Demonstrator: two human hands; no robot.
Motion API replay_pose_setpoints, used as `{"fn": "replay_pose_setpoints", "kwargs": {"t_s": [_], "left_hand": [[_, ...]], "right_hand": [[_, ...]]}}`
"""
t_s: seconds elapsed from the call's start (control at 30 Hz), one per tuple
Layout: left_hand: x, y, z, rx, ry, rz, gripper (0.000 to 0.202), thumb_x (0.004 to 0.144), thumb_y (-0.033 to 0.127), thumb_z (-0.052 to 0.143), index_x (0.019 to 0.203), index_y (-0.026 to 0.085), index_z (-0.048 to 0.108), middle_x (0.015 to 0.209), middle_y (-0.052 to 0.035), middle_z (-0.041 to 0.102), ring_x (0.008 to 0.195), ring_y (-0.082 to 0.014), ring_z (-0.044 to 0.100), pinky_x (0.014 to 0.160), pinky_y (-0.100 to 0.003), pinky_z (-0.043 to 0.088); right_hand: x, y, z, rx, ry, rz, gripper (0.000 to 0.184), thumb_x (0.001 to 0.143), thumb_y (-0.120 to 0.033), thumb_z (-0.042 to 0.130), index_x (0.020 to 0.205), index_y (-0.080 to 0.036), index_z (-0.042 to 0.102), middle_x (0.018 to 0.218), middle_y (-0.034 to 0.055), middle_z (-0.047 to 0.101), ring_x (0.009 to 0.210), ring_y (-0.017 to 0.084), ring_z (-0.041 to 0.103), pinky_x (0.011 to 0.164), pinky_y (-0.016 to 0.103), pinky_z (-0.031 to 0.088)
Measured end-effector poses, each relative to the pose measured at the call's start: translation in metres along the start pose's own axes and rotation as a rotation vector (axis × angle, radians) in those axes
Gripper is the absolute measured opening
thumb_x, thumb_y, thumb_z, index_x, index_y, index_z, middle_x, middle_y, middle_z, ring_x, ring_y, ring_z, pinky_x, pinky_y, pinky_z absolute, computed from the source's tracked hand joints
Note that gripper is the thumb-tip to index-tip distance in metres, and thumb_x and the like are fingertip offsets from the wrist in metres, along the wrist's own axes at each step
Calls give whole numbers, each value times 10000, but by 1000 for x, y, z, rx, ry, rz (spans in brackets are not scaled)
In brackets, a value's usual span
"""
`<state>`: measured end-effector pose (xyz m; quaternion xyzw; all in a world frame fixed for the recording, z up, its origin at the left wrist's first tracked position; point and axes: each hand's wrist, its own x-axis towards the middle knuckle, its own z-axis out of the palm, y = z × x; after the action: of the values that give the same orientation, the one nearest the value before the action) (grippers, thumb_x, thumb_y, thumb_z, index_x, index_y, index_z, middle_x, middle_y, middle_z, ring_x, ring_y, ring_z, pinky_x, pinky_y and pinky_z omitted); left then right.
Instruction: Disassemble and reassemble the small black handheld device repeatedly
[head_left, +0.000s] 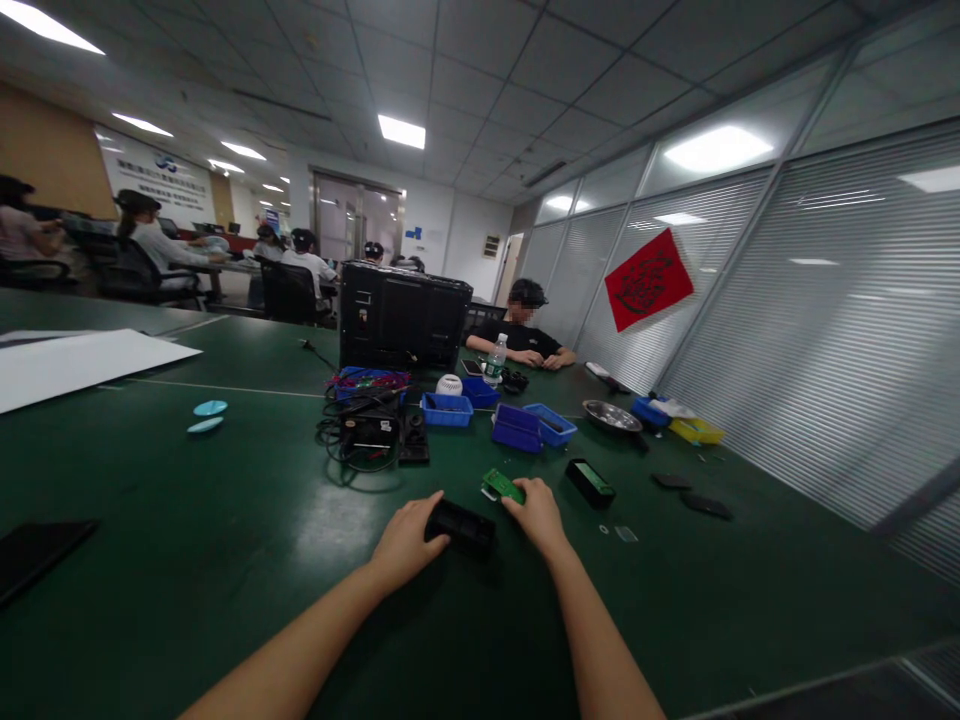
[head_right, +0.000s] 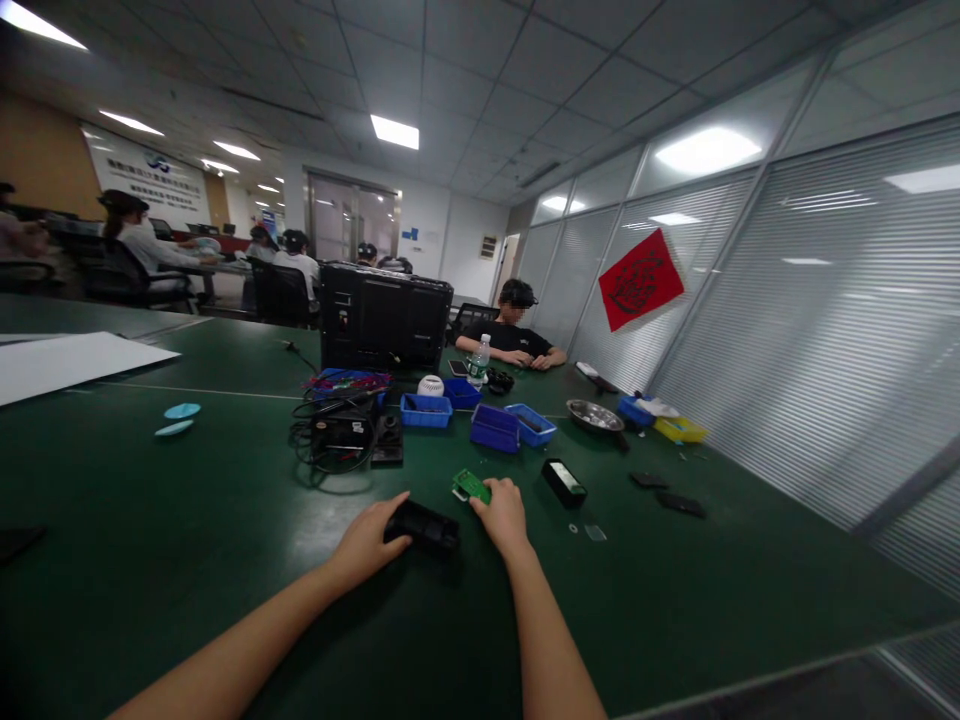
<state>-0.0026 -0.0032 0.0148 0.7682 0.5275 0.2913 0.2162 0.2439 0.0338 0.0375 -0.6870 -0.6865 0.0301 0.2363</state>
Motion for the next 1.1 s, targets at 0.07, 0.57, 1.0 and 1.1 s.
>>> {"fn": "replay_pose_setpoints", "kwargs": {"t_s": [0.07, 0.57, 1.0, 1.1], "left_hand": [[0, 1, -1, 2, -1, -2, 650, 659, 306, 578, 1272, 206, 388, 1220, -50, 518, 1124, -201, 443, 963, -306, 301], [-3, 10, -7, -17, -6, -17, 597, 644, 273, 598, 1218, 228, 442, 1185, -32, 546, 1084, -205, 470, 941, -311, 325], [-3, 12, -9, -27, -14, 7, 602, 646, 251, 596, 1225, 239, 431, 1191, -32, 544, 1072, -214, 478, 919, -318, 340], [-2, 11, -8, -20, -15, 7, 596, 649, 245, 588, 1224, 236, 431, 1187, -31, 548, 1074, -211, 478, 921, -314, 339]], "right_hand": [[0, -1, -1, 24, -5, 2, 339, 666, -346, 619, 941, -148, 621, 943, 107, 553, 896, 234, 517, 793, 299, 379], [-19, -42, -29, 904, -323, -114, 316, 685, -377, 575, 882, -131, 599, 721, 17, 584, 619, 126, 530, 568, 226, 397], [-22, -54, -21, 563, -250, -284, 217, 649, -253, 628, 851, -174, 616, 743, -16, 488, 604, 90, 416, 546, 196, 347], [-23, -57, -23, 561, -250, -277, 223, 637, -233, 634, 851, -179, 607, 765, -16, 486, 637, 98, 434, 576, 204, 357]]}}
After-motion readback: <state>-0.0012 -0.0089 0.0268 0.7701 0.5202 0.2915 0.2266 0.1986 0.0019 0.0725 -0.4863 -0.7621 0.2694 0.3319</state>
